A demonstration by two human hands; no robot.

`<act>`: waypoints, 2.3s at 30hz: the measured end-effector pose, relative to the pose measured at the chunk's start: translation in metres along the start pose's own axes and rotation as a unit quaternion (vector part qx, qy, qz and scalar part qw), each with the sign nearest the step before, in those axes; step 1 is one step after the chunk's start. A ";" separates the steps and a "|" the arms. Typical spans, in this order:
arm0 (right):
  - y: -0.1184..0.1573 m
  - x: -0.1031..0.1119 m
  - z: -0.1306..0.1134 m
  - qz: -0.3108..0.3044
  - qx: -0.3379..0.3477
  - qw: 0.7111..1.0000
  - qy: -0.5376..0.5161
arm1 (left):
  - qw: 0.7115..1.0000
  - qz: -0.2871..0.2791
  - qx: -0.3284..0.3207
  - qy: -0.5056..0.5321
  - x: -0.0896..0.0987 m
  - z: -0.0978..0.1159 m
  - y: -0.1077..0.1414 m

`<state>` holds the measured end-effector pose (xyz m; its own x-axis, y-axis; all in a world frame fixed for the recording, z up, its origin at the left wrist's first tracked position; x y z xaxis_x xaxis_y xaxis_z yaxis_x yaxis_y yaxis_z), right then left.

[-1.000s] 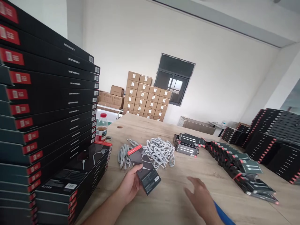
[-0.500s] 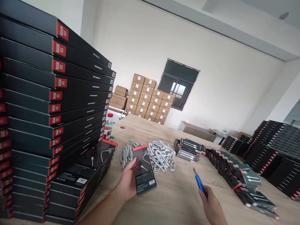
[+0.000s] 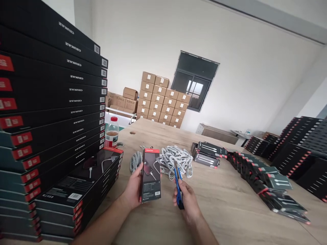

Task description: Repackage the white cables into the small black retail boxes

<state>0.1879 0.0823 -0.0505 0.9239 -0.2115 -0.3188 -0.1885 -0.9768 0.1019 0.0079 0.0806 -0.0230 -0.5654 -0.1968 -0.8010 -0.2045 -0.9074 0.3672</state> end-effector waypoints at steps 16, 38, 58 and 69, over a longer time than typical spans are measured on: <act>0.025 -0.014 -0.017 -0.078 0.078 0.987 0.117 | 0.999 0.030 -0.037 0.012 0.002 0.011 0.000; 0.051 -0.019 -0.040 -0.098 0.478 0.771 0.410 | 0.997 0.030 -0.072 0.017 -0.001 0.019 0.007; 0.049 -0.019 -0.037 -0.128 0.494 0.753 0.415 | 0.996 0.029 -0.079 0.018 -0.001 0.020 0.008; 0.047 -0.019 -0.033 -0.114 0.497 0.757 0.410 | 0.996 0.016 -0.085 0.012 0.002 0.020 0.003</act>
<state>0.1721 0.0411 -0.0088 0.7894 -0.3394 0.5115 0.2254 -0.6148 -0.7558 -0.0096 0.0848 -0.0144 -0.5504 -0.2329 -0.8018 -0.0469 -0.9501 0.3083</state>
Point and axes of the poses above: each hand's wrist, its own y-axis away from the middle knuckle, its own x-axis out of the back of the hand, z = x × y, the point moved 5 cm from there along -y, towards the middle knuckle, and after that the axes turned 15 degrees about z, right-handed, at the moved point
